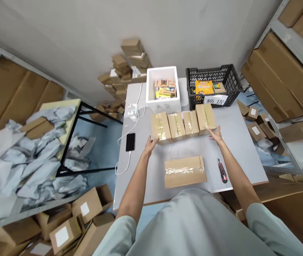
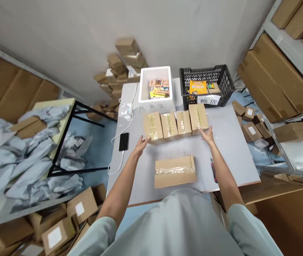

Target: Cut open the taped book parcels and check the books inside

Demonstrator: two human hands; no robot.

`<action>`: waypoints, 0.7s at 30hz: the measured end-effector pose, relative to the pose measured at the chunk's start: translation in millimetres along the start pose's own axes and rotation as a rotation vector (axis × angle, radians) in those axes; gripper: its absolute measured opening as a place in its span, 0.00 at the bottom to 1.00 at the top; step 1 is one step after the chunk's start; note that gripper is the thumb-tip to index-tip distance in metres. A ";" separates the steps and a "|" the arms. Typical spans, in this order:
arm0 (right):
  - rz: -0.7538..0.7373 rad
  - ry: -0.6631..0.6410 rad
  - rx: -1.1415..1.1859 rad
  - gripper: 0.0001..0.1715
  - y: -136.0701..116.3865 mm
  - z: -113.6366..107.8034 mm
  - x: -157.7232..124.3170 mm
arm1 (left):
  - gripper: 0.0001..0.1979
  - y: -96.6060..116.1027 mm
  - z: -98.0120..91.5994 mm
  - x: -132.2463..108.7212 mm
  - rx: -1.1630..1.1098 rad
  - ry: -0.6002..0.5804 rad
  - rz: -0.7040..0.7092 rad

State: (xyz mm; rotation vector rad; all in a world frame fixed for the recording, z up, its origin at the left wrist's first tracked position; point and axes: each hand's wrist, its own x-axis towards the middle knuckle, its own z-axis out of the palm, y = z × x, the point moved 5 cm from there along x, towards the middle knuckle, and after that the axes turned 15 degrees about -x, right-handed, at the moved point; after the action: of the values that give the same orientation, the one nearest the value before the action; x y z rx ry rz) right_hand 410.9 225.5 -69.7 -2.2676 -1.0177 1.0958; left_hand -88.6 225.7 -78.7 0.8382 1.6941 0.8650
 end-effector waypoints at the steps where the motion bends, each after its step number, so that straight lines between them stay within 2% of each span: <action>1: 0.014 -0.012 0.024 0.80 -6.2 3.8 5.8 | 0.46 3.9 4.1 5.6 -0.015 -0.017 -0.020; 3: 0.020 -0.028 0.065 0.75 -13.3 10.5 12.6 | 0.39 8.3 9.6 10.7 -0.049 -0.037 -0.057; 6: -0.002 -0.029 0.111 0.64 -10.7 13.2 16.2 | 0.38 11.6 13.7 9.0 -0.071 -0.073 -0.075; 9: -0.015 -0.018 0.124 0.59 5.3 2.0 18.7 | 0.40 13.7 21.6 4.1 -0.066 -0.117 -0.093; 11: -0.005 -0.009 0.125 0.60 21.1 -12.9 21.8 | 0.41 15.5 34.8 1.8 -0.057 -0.146 -0.088; 14: 0.031 0.012 0.132 0.62 47.0 -42.7 30.1 | 0.41 18.8 69.9 1.4 -0.039 -0.195 -0.056; 18: 0.077 0.047 0.156 0.56 72.8 -90.1 51.0 | 0.38 27.2 135.0 9.1 0.008 -0.241 0.003; 21: 0.102 0.074 0.155 0.55 80.8 -125.6 72.6 | 0.35 40.5 181.7 18.6 0.056 -0.258 0.073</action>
State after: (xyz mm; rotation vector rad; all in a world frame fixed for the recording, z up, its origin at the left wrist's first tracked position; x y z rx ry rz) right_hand 576.5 222.1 -81.0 -2.2377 -0.7680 1.0836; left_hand 86.6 289.4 -94.2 1.0099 1.4749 0.7266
